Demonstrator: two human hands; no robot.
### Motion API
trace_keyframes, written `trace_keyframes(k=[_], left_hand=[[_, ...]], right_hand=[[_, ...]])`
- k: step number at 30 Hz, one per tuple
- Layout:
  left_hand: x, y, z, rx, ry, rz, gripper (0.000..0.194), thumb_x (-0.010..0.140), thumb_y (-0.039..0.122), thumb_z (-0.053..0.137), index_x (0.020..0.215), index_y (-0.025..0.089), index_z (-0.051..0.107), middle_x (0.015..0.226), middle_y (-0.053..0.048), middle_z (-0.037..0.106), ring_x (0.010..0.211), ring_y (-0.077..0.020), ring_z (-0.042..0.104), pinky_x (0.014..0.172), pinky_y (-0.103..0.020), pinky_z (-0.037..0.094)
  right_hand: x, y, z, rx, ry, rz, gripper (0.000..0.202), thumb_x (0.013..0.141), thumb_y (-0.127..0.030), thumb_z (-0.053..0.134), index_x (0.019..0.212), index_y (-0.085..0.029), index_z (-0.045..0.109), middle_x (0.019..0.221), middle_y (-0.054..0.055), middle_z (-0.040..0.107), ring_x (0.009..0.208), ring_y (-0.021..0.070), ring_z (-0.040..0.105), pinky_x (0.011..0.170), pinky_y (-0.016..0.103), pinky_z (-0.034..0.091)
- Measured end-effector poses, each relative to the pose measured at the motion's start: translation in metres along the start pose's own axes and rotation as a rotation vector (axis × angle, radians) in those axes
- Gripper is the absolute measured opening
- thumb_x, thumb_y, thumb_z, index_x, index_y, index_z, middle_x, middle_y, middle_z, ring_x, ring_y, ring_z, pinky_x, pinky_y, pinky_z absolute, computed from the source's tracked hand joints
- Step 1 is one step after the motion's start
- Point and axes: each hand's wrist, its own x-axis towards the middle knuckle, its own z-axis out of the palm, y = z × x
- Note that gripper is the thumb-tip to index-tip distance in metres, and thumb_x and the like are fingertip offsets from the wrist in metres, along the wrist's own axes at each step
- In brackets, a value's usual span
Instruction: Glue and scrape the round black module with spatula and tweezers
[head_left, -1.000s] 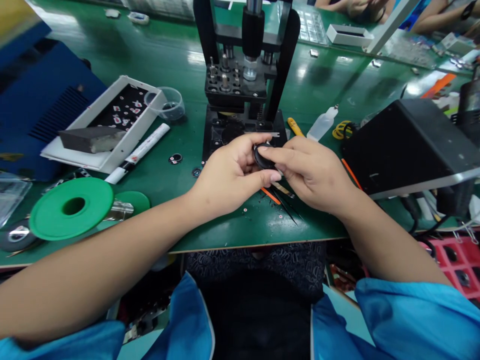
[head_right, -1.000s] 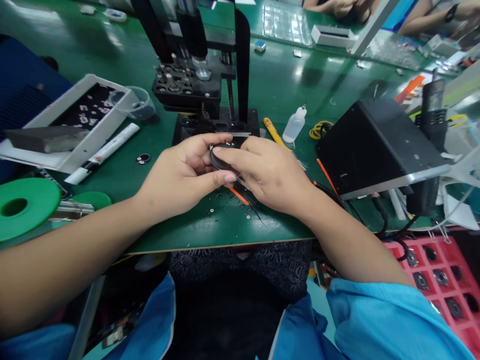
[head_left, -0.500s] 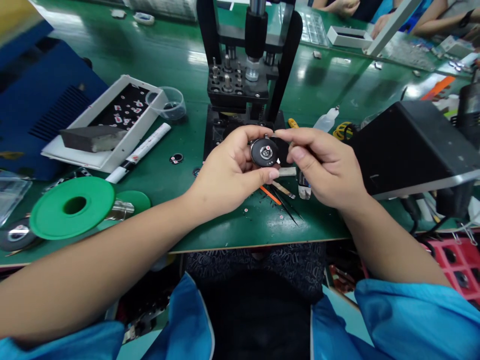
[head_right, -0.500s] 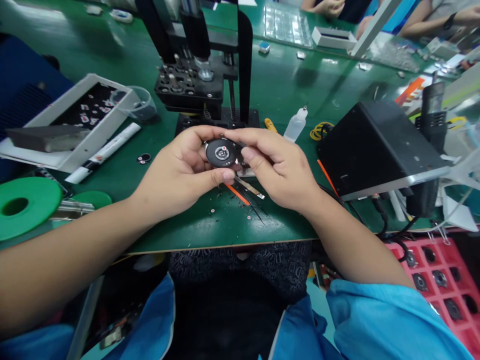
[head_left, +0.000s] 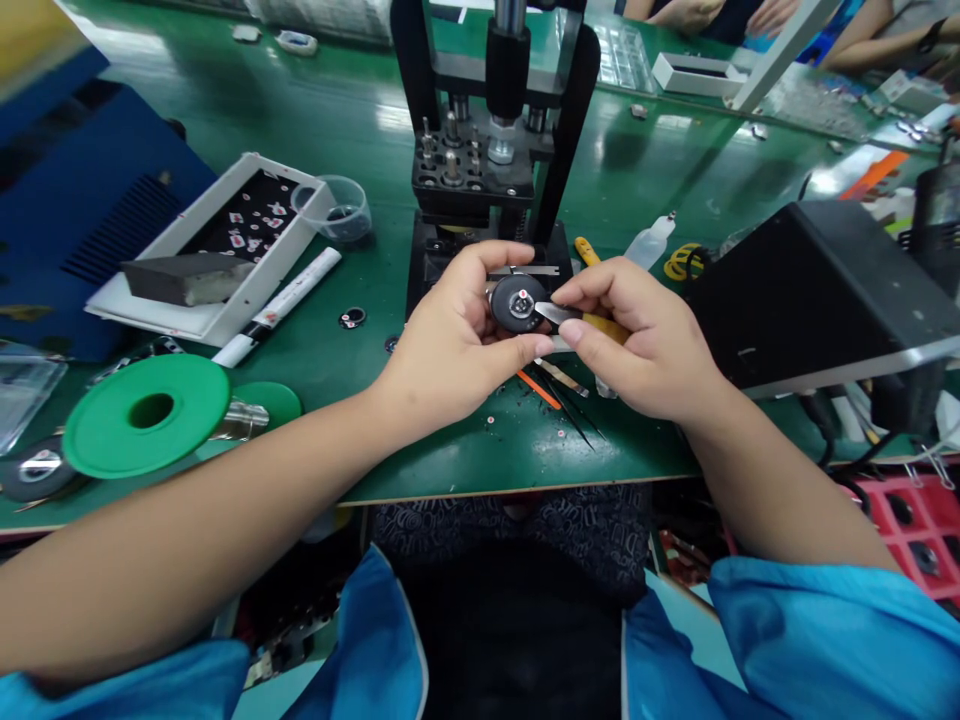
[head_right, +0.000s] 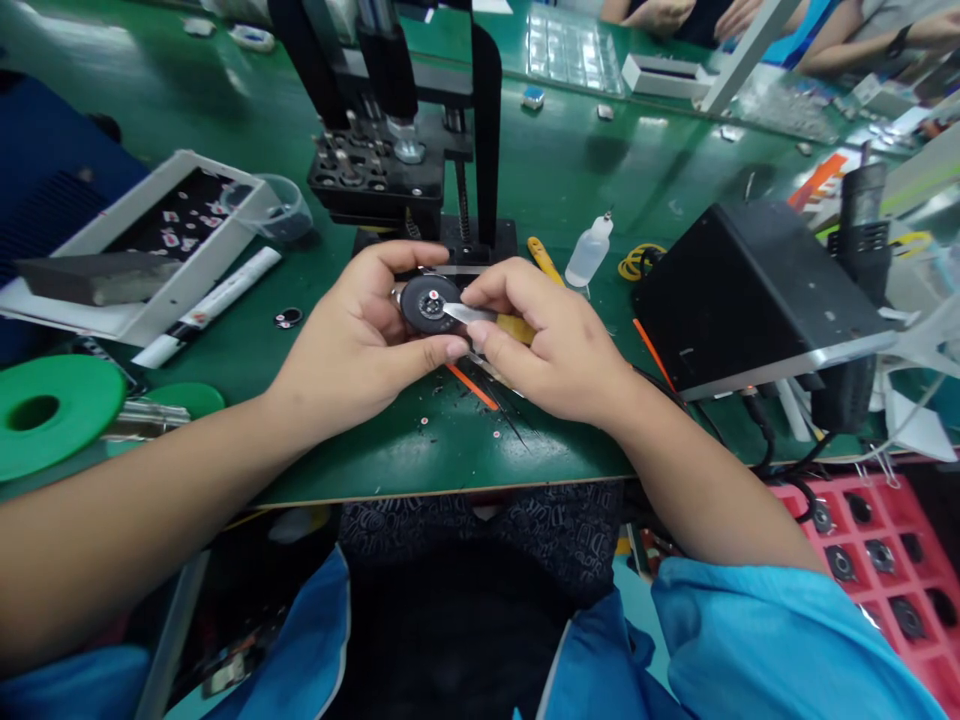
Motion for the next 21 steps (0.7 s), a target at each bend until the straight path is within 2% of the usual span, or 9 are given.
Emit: trace_keyframes(k=[3,7,10,12,13,15,18,21], left_hand=[[-0.0018,0.0029,-0.0009,0.073,0.011,0.003,0.07,0.083,0.027,0.095,0.147,0.027,0.067,0.143,-0.008,0.083,0.119,-0.0275,0.085,0.104,-0.046,0.077],[-0.0031,0.0046,-0.0036,0.316,0.072,0.038,0.058,0.079,0.033,0.101,0.129,0.025,0.071,0.119,-0.003,0.084,0.104,-0.0256,0.08,0.098,-0.045,0.073],[-0.0037,0.0023,-0.0035,0.349,0.062,0.073,0.06,0.081,0.029,0.096,0.137,0.025,0.073,0.137,-0.006,0.085,0.121,-0.0285,0.081,0.115,-0.05,0.069],[-0.0041,0.0003,-0.0024,0.304,0.028,0.09,0.066,0.084,0.026,0.092,0.147,0.024,0.072,0.153,-0.009,0.082,0.135,-0.0303,0.08,0.126,-0.052,0.065],[-0.0043,-0.0005,-0.0017,0.282,0.011,0.09,0.068,0.086,0.026,0.09,0.151,0.024,0.072,0.157,-0.01,0.081,0.138,-0.0307,0.08,0.126,-0.052,0.065],[-0.0045,-0.0009,-0.0006,0.248,-0.012,0.07,0.067,0.088,0.027,0.088,0.152,0.023,0.071,0.156,-0.011,0.082,0.136,-0.0309,0.082,0.117,-0.049,0.069],[-0.0045,0.0012,0.0,0.233,-0.02,0.024,0.058,0.09,0.03,0.089,0.144,0.023,0.073,0.146,-0.01,0.085,0.125,-0.0292,0.084,0.103,-0.044,0.072],[-0.0044,0.004,-0.0004,0.28,-0.004,0.025,0.054,0.088,0.03,0.09,0.139,0.022,0.073,0.14,-0.01,0.086,0.119,-0.0279,0.084,0.103,-0.044,0.071]], right_hand=[[-0.0002,0.003,0.0023,0.002,-0.008,-0.012,0.018,0.11,-0.032,0.072,0.126,-0.024,0.073,0.121,0.006,0.084,0.11,0.0245,0.081,0.099,0.042,0.071],[-0.0014,0.0069,0.0056,0.188,-0.039,0.085,0.025,0.11,-0.04,0.08,0.128,-0.025,0.072,0.119,0.005,0.084,0.103,0.0215,0.081,0.091,0.038,0.069],[-0.0006,0.0053,0.0062,0.302,-0.057,0.171,0.026,0.107,-0.042,0.086,0.12,-0.025,0.072,0.108,0.002,0.081,0.092,0.0187,0.078,0.081,0.034,0.066],[0.0006,0.0025,0.0053,0.315,-0.048,0.187,0.02,0.105,-0.037,0.084,0.116,-0.026,0.072,0.104,0.002,0.081,0.09,0.0179,0.077,0.077,0.033,0.065],[0.0011,0.0011,0.0046,0.311,-0.043,0.189,0.018,0.103,-0.033,0.082,0.116,-0.025,0.072,0.106,0.002,0.081,0.091,0.0179,0.077,0.078,0.033,0.065],[0.0018,-0.0008,0.0032,0.303,-0.043,0.194,0.016,0.102,-0.029,0.08,0.116,-0.025,0.073,0.108,0.002,0.083,0.091,0.0174,0.078,0.077,0.032,0.065],[0.0016,0.0002,0.0025,0.316,-0.086,0.238,0.016,0.103,-0.032,0.082,0.116,-0.025,0.076,0.099,0.0,0.081,0.08,0.0159,0.074,0.069,0.031,0.06],[0.0014,0.0042,0.0036,0.31,-0.077,0.276,0.017,0.102,-0.035,0.087,0.112,-0.024,0.078,0.092,-0.001,0.08,0.077,0.0161,0.072,0.067,0.032,0.057]])
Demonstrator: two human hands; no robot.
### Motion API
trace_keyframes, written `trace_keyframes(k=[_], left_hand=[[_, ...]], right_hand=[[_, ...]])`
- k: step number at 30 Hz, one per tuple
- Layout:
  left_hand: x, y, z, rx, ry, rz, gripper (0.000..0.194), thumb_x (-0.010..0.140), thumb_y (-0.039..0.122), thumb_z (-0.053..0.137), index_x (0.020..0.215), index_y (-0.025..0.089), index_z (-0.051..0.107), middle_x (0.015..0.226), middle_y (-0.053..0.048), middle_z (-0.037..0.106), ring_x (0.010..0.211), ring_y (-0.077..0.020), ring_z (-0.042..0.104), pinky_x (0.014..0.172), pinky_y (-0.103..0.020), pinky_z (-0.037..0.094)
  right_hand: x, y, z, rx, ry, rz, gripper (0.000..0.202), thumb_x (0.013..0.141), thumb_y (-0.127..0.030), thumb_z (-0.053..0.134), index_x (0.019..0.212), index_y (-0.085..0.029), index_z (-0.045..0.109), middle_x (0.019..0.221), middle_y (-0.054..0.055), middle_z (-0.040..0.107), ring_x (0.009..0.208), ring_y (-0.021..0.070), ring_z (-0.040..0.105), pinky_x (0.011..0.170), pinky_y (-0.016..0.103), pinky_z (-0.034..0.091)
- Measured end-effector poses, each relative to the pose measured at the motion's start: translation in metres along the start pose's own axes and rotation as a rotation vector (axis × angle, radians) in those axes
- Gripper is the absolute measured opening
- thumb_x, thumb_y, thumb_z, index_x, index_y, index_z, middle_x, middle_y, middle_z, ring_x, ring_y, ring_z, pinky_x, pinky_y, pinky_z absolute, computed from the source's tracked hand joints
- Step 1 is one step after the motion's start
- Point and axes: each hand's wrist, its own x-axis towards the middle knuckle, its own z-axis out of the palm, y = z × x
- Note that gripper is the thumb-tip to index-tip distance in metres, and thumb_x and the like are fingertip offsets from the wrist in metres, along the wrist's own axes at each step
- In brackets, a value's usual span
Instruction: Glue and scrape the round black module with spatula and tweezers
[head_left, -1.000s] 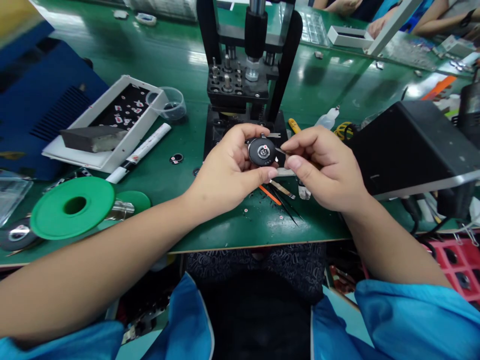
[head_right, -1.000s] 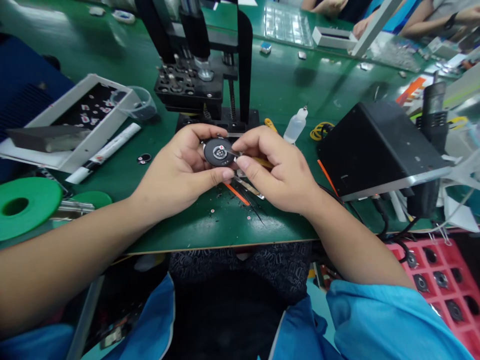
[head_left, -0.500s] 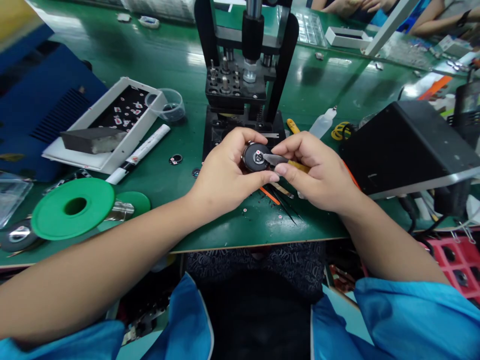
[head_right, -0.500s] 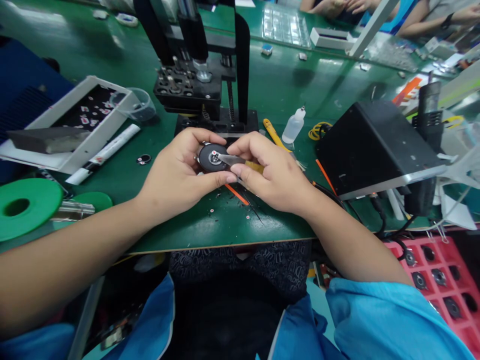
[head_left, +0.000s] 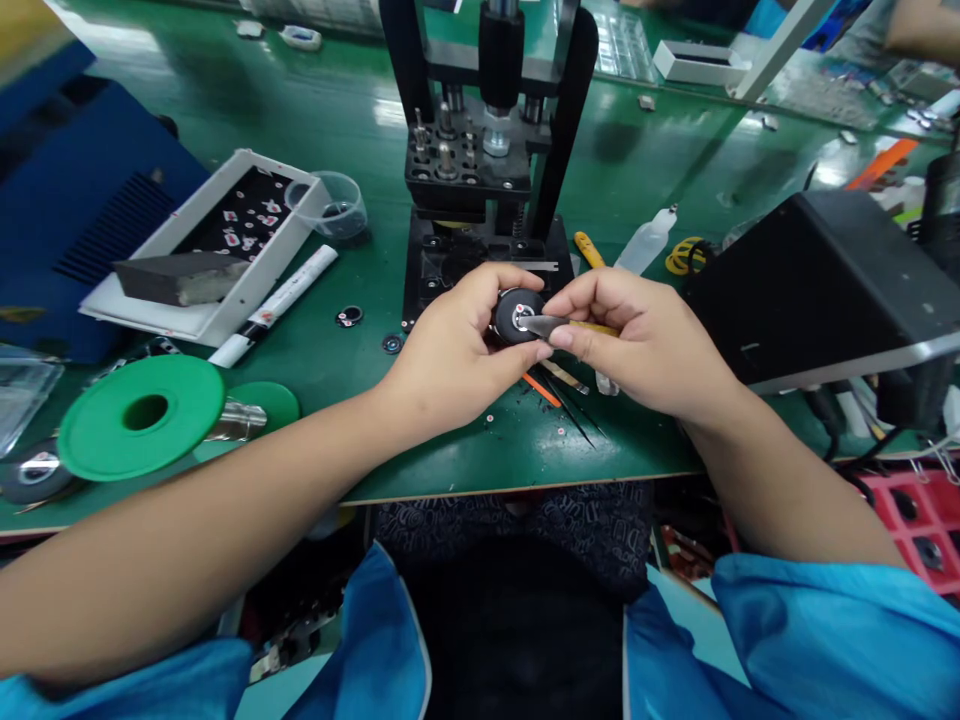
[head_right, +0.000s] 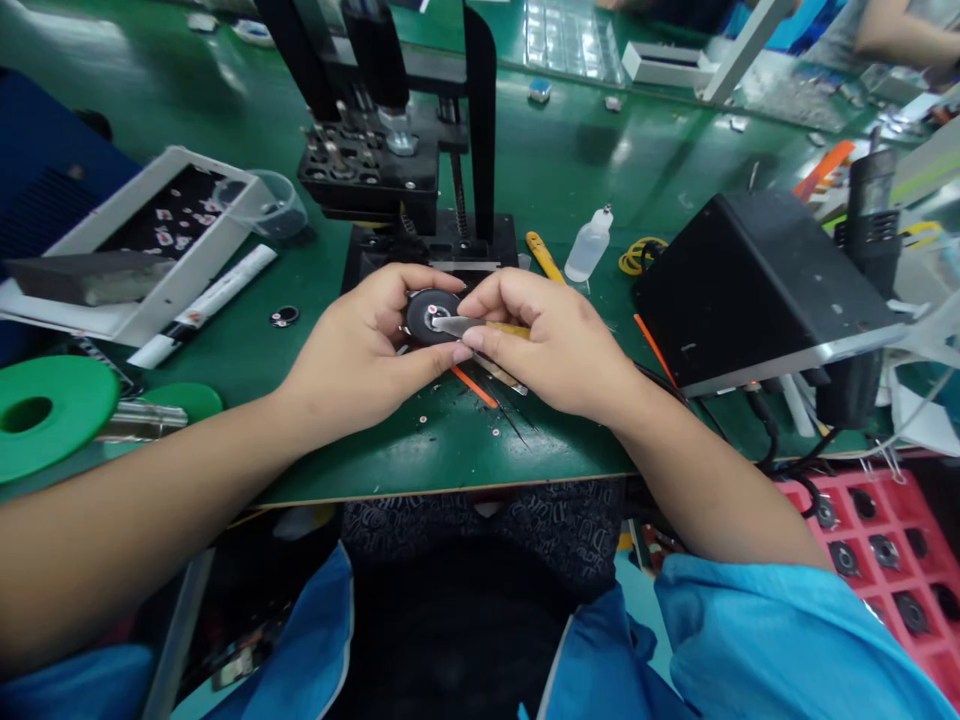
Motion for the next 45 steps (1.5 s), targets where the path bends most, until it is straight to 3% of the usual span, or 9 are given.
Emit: trace_keyframes(k=[6,10,14,20,28,39,45], left_hand=[[-0.001,-0.002,0.0,0.059,0.007,0.046,0.056,0.091,0.028,0.085,0.146,0.023,0.071,0.148,-0.009,0.085,0.125,-0.0284,0.084,0.11,-0.046,0.072],[-0.001,-0.004,0.001,0.01,-0.012,0.047,0.062,0.092,0.025,0.082,0.152,0.023,0.069,0.155,-0.011,0.082,0.129,-0.0301,0.085,0.106,-0.046,0.074],[-0.002,-0.002,-0.001,0.101,-0.019,0.085,0.056,0.095,0.026,0.078,0.15,0.02,0.07,0.15,-0.011,0.083,0.129,-0.0302,0.083,0.112,-0.048,0.071],[-0.005,0.001,-0.004,0.273,-0.043,0.111,0.052,0.1,0.022,0.072,0.152,0.023,0.067,0.148,-0.008,0.083,0.118,-0.0262,0.083,0.102,-0.041,0.07],[-0.005,-0.003,-0.005,0.423,-0.104,0.121,0.051,0.104,0.02,0.071,0.154,0.022,0.063,0.146,-0.012,0.083,0.128,-0.0322,0.085,0.107,-0.047,0.07],[-0.006,0.0,-0.005,0.47,-0.117,0.117,0.049,0.106,0.021,0.069,0.154,0.021,0.061,0.148,-0.014,0.083,0.129,-0.0346,0.085,0.106,-0.049,0.07],[-0.007,-0.002,-0.002,0.451,-0.092,0.164,0.048,0.108,0.021,0.066,0.155,0.016,0.061,0.15,-0.017,0.083,0.134,-0.0333,0.085,0.114,-0.048,0.069]], right_hand=[[0.003,0.0,-0.005,-0.178,-0.006,0.061,0.021,0.106,-0.038,0.087,0.095,-0.024,0.077,0.079,-0.003,0.074,0.073,0.0155,0.065,0.062,0.032,0.046],[0.004,-0.005,-0.01,-0.195,-0.053,0.041,0.02,0.109,-0.032,0.078,0.091,-0.024,0.074,0.078,-0.002,0.072,0.078,0.0169,0.069,0.064,0.033,0.046],[0.004,-0.006,-0.009,-0.196,-0.082,0.097,0.026,0.11,-0.037,0.078,0.088,-0.024,0.073,0.071,-0.004,0.069,0.07,0.016,0.065,0.062,0.033,0.044],[0.003,-0.008,-0.005,-0.265,-0.055,0.103,0.029,0.11,-0.038,0.077,0.084,-0.024,0.073,0.065,-0.006,0.063,0.067,0.0149,0.062,0.063,0.033,0.039],[0.003,-0.012,0.001,-0.289,-0.071,0.082,0.028,0.111,-0.037,0.072,0.088,-0.022,0.074,0.074,-0.003,0.068,0.071,0.0148,0.057,0.065,0.033,0.039],[0.001,-0.005,0.005,-0.237,-0.06,0.034,0.029,0.112,-0.032,0.075,0.085,-0.024,0.071,0.07,-0.005,0.058,0.065,0.0138,0.049,0.061,0.032,0.036],[0.0,-0.007,0.009,-0.226,-0.03,0.066,0.03,0.112,-0.033,0.076,0.084,-0.023,0.069,0.074,-0.004,0.059,0.074,0.0154,0.055,0.067,0.033,0.037]])
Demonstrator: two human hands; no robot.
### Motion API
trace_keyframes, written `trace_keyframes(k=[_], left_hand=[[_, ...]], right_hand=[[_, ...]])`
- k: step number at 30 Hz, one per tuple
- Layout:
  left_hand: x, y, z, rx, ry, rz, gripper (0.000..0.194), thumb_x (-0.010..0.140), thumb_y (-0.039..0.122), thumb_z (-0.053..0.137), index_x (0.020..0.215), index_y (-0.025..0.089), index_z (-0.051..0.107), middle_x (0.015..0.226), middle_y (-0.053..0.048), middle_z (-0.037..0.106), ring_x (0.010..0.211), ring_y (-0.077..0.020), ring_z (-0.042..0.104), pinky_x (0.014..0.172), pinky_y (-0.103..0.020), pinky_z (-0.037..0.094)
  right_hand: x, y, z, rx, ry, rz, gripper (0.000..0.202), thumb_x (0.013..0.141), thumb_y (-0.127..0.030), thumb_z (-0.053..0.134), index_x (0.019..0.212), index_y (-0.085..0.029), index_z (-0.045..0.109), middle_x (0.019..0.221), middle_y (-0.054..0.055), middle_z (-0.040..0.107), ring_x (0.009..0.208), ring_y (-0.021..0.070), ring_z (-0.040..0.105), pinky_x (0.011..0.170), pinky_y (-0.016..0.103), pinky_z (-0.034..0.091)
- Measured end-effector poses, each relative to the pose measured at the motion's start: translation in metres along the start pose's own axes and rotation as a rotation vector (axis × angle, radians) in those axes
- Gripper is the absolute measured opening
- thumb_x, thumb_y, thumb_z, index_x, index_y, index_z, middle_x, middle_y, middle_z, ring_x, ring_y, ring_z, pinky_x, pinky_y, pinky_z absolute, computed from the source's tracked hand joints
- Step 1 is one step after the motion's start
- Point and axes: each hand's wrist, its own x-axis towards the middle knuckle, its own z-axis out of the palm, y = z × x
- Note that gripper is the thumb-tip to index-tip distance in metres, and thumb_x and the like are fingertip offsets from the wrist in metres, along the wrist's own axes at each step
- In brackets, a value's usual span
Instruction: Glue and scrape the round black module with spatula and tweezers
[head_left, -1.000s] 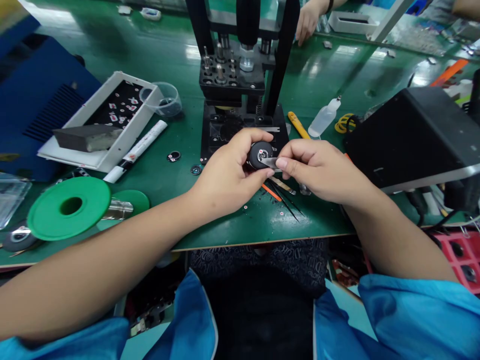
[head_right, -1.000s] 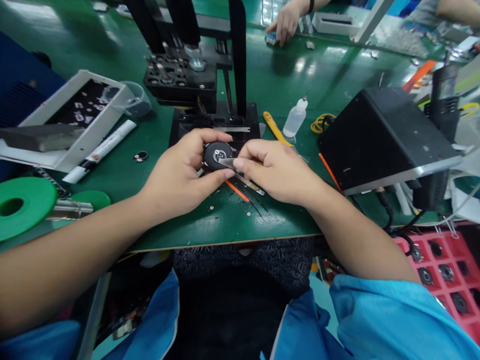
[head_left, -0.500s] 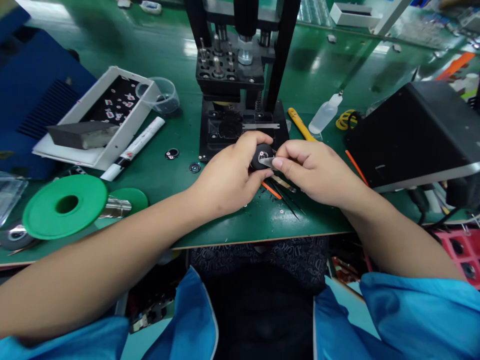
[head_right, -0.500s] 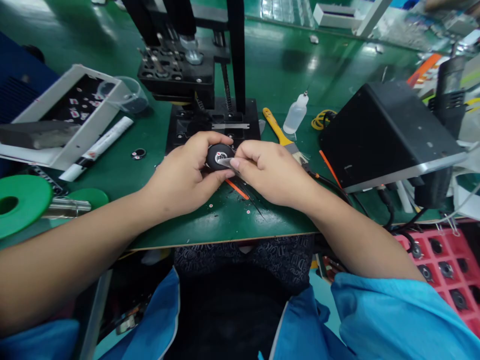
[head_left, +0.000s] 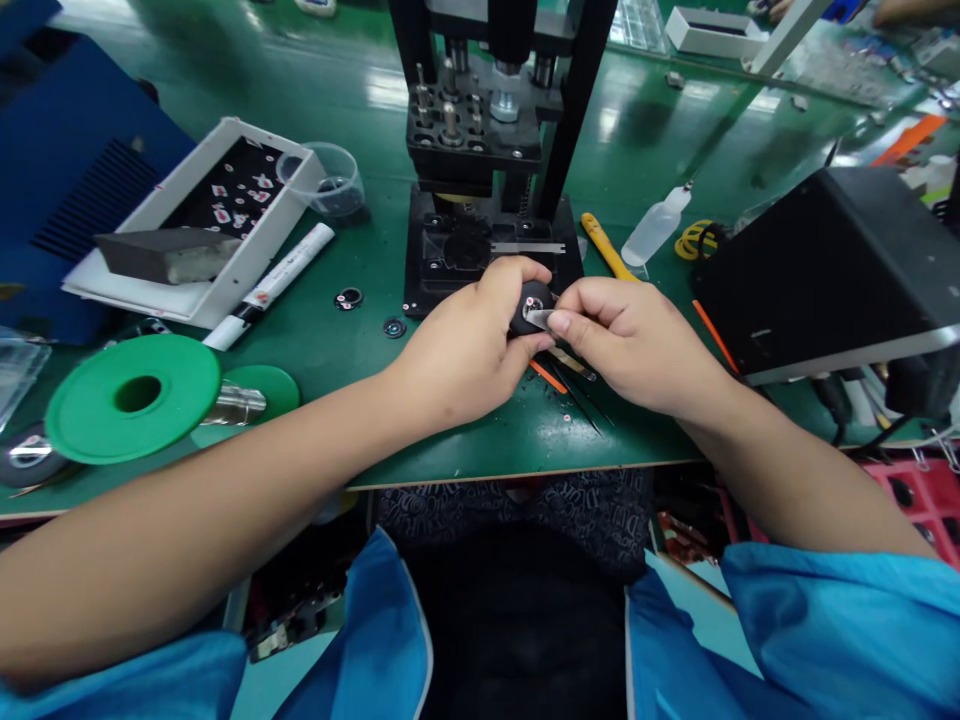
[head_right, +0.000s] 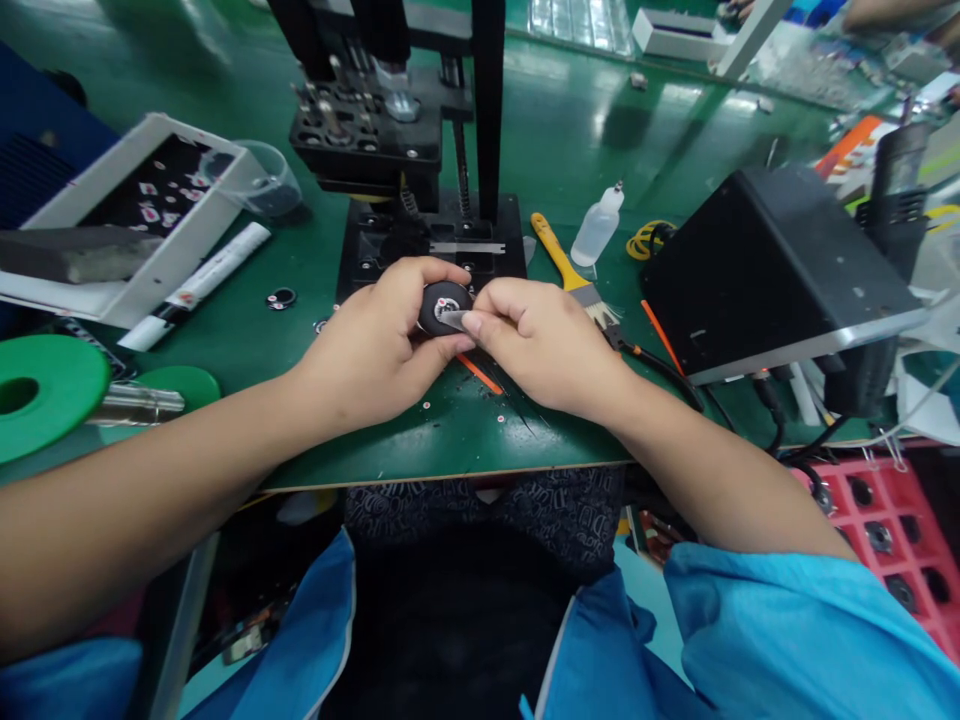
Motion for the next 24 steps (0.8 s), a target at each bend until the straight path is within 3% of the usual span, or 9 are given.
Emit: trace_keyframes(k=[9,16,20,24], left_hand=[[0.0,-0.001,0.005,-0.02,0.04,-0.008,0.05,0.109,0.02,0.064,0.158,0.011,0.061,0.151,-0.018,0.083,0.134,-0.0307,0.086,0.114,-0.046,0.07],[0.003,-0.007,0.005,-0.186,0.031,0.046,0.07,0.106,0.017,0.058,0.176,0.015,0.051,0.174,-0.018,0.073,0.146,-0.0344,0.083,0.128,-0.057,0.069],[0.005,-0.007,0.004,-0.213,0.044,0.041,0.062,0.108,0.017,0.056,0.169,0.017,0.056,0.166,-0.016,0.076,0.147,-0.035,0.083,0.128,-0.058,0.069],[0.005,-0.004,0.0,-0.183,0.037,0.033,0.058,0.107,0.017,0.059,0.165,0.019,0.059,0.153,-0.014,0.081,0.135,-0.0333,0.087,0.119,-0.055,0.073]], right_hand=[[0.001,0.0,0.005,0.103,0.009,0.071,0.03,0.111,-0.037,0.075,0.084,-0.024,0.069,0.074,-0.003,0.057,0.074,0.0158,0.052,0.069,0.036,0.035],[0.004,0.006,0.001,0.142,0.04,0.078,0.047,0.11,-0.06,0.08,0.083,-0.025,0.065,0.073,-0.003,0.057,0.074,0.0163,0.053,0.069,0.037,0.036],[0.004,0.01,0.003,0.204,0.062,0.098,0.055,0.107,-0.071,0.082,0.082,-0.027,0.061,0.075,-0.002,0.059,0.074,0.017,0.055,0.068,0.037,0.04],[0.007,0.017,0.009,0.331,0.052,0.142,0.052,0.103,-0.066,0.091,0.094,-0.029,0.056,0.074,-0.005,0.058,0.064,0.0145,0.05,0.059,0.034,0.034]])
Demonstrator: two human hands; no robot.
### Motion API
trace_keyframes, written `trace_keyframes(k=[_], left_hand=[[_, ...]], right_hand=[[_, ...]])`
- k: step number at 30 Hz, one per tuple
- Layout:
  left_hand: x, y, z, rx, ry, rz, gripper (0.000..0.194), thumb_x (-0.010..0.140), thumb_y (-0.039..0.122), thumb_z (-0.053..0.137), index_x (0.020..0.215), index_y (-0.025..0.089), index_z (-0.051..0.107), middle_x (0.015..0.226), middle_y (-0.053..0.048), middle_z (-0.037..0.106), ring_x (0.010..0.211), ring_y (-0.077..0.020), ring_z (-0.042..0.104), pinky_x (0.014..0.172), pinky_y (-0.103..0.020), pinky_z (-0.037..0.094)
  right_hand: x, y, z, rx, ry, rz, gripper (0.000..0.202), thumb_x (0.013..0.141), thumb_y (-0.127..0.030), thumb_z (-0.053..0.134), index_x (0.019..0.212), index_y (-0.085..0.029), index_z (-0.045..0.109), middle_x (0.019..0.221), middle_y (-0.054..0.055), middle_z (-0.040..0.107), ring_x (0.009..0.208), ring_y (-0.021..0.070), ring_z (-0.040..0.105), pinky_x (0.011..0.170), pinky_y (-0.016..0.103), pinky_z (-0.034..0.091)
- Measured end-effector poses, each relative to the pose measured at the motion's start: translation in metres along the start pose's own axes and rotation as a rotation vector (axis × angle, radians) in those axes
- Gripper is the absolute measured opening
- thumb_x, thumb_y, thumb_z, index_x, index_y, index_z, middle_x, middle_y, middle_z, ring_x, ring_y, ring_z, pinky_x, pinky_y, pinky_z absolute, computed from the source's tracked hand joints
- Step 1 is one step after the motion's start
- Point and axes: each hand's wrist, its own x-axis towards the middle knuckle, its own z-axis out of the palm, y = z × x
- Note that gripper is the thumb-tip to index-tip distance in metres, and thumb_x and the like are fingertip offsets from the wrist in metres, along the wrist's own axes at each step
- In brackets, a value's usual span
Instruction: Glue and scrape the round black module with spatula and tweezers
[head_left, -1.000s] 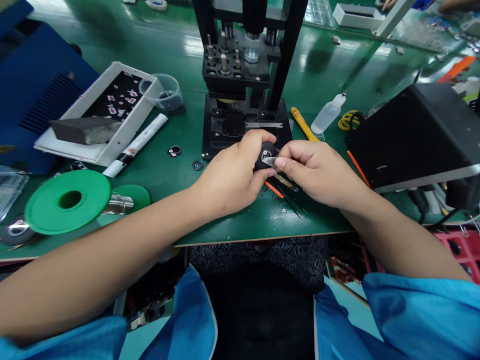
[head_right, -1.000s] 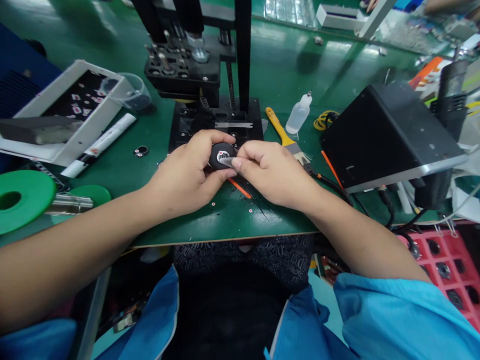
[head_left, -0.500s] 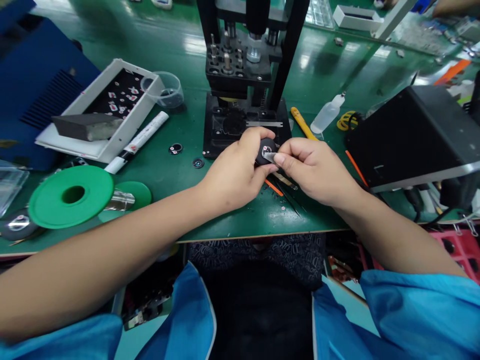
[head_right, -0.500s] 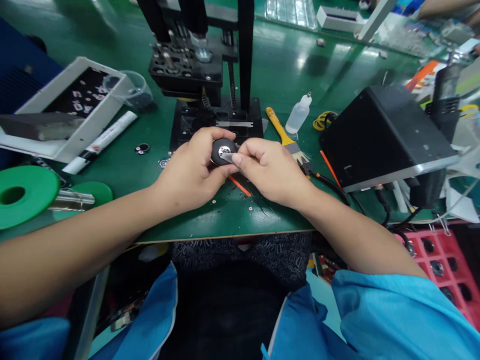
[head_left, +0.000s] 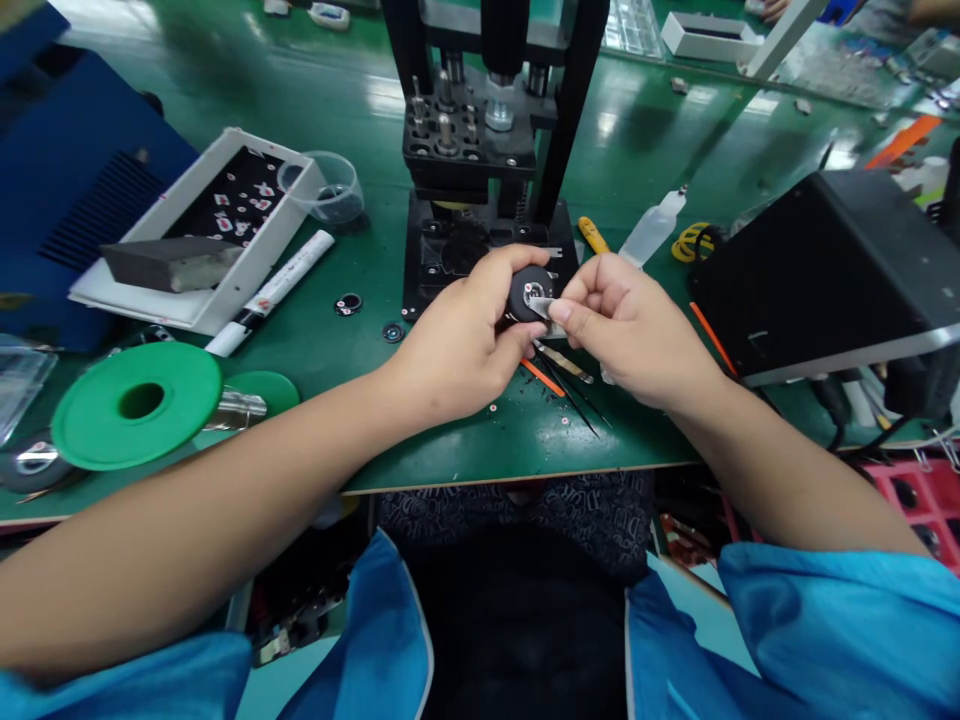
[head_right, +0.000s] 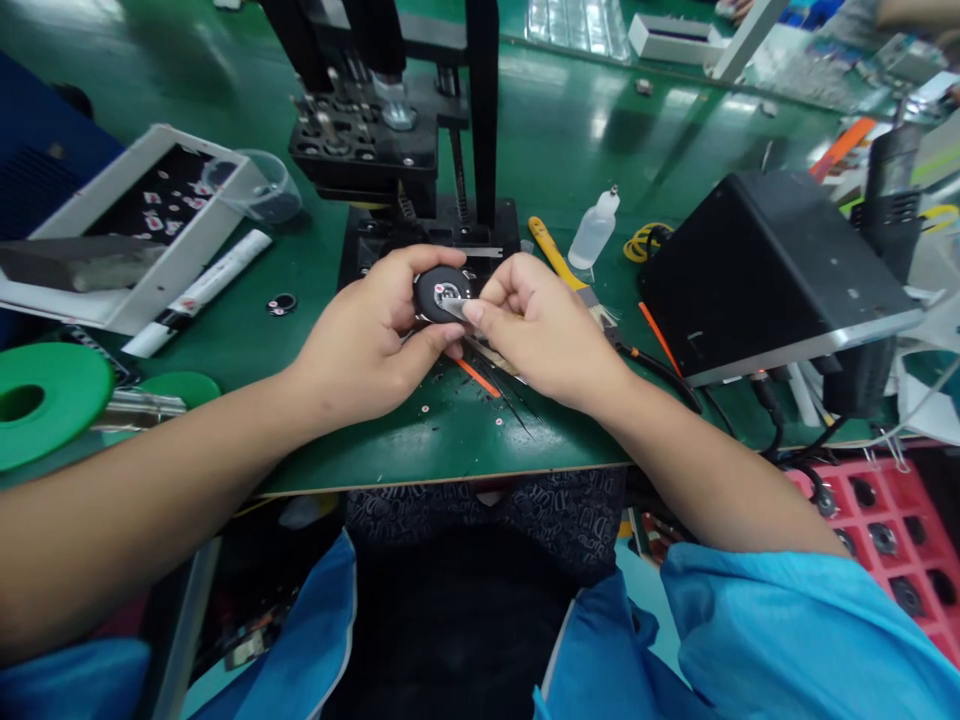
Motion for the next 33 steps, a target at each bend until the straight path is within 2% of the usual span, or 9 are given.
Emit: trace_keyframes(k=[5,8,13,16,21,26,29,33], left_hand=[[-0.002,0.001,0.0,0.002,0.005,-0.006,0.058,0.107,0.016,0.059,0.165,0.019,0.058,0.148,-0.013,0.082,0.13,-0.0314,0.088,0.115,-0.052,0.074],[-0.003,-0.001,0.002,0.01,0.006,-0.013,0.058,0.107,0.016,0.06,0.165,0.018,0.058,0.15,-0.013,0.083,0.126,-0.0304,0.089,0.114,-0.051,0.074],[-0.003,-0.001,0.006,0.011,0.044,-0.001,0.058,0.107,0.016,0.06,0.165,0.017,0.059,0.16,-0.015,0.08,0.141,-0.0336,0.085,0.123,-0.054,0.071],[-0.003,0.0,0.005,0.008,0.048,-0.017,0.058,0.107,0.014,0.062,0.165,0.018,0.059,0.156,-0.014,0.081,0.143,-0.0339,0.085,0.124,-0.054,0.07],[-0.001,0.002,-0.003,0.019,-0.038,0.004,0.058,0.104,0.016,0.063,0.162,0.013,0.061,0.155,-0.015,0.082,0.132,-0.0322,0.088,0.118,-0.051,0.072],[-0.001,0.007,-0.004,0.011,-0.028,-0.038,0.057,0.107,0.015,0.062,0.164,0.017,0.061,0.156,-0.014,0.081,0.143,-0.0327,0.084,0.126,-0.051,0.069],[-0.001,0.01,-0.002,0.034,-0.012,-0.076,0.057,0.107,0.014,0.063,0.164,0.019,0.061,0.152,-0.013,0.083,0.143,-0.0331,0.084,0.126,-0.051,0.07],[0.0,0.009,-0.001,0.049,-0.006,-0.094,0.058,0.107,0.016,0.065,0.165,0.019,0.062,0.146,-0.011,0.085,0.135,-0.0322,0.087,0.121,-0.05,0.072]], right_hand=[[0.002,0.004,0.002,0.103,-0.005,-0.015,0.056,0.101,-0.063,0.097,0.098,-0.031,0.052,0.074,-0.006,0.061,0.062,0.0136,0.053,0.056,0.031,0.035],[0.0,0.002,0.005,0.105,0.02,-0.007,0.062,0.099,-0.073,0.099,0.098,-0.03,0.053,0.074,-0.006,0.062,0.062,0.013,0.053,0.055,0.031,0.035],[-0.002,-0.002,0.011,0.161,0.054,-0.014,0.078,0.086,-0.093,0.101,0.095,-0.031,0.054,0.073,-0.006,0.061,0.062,0.0132,0.053,0.053,0.031,0.037],[-0.002,-0.002,0.012,0.176,0.069,-0.02,0.078,0.086,-0.092,0.102,0.095,-0.03,0.055,0.074,-0.007,0.061,0.063,0.0125,0.052,0.054,0.03,0.038],[-0.002,-0.002,0.007,0.136,0.039,-0.029,0.077,0.089,-0.089,0.102,0.096,-0.03,0.053,0.076,-0.007,0.061,0.065,0.012,0.052,0.057,0.03,0.038],[-0.002,-0.006,0.006,0.118,0.05,0.0,0.083,0.082,-0.094,0.102,0.095,-0.031,0.051,0.077,-0.006,0.06,0.065,0.0141,0.051,0.058,0.034,0.037],[-0.003,-0.008,0.006,0.041,0.081,-0.023,0.077,0.087,-0.092,0.099,0.096,-0.031,0.053,0.079,-0.005,0.061,0.069,0.0159,0.052,0.062,0.037,0.04],[-0.006,-0.01,0.003,-0.073,0.109,-0.094,0.056,0.103,-0.071,0.095,0.099,-0.03,0.056,0.086,-0.003,0.063,0.078,0.0186,0.059,0.073,0.041,0.049]])
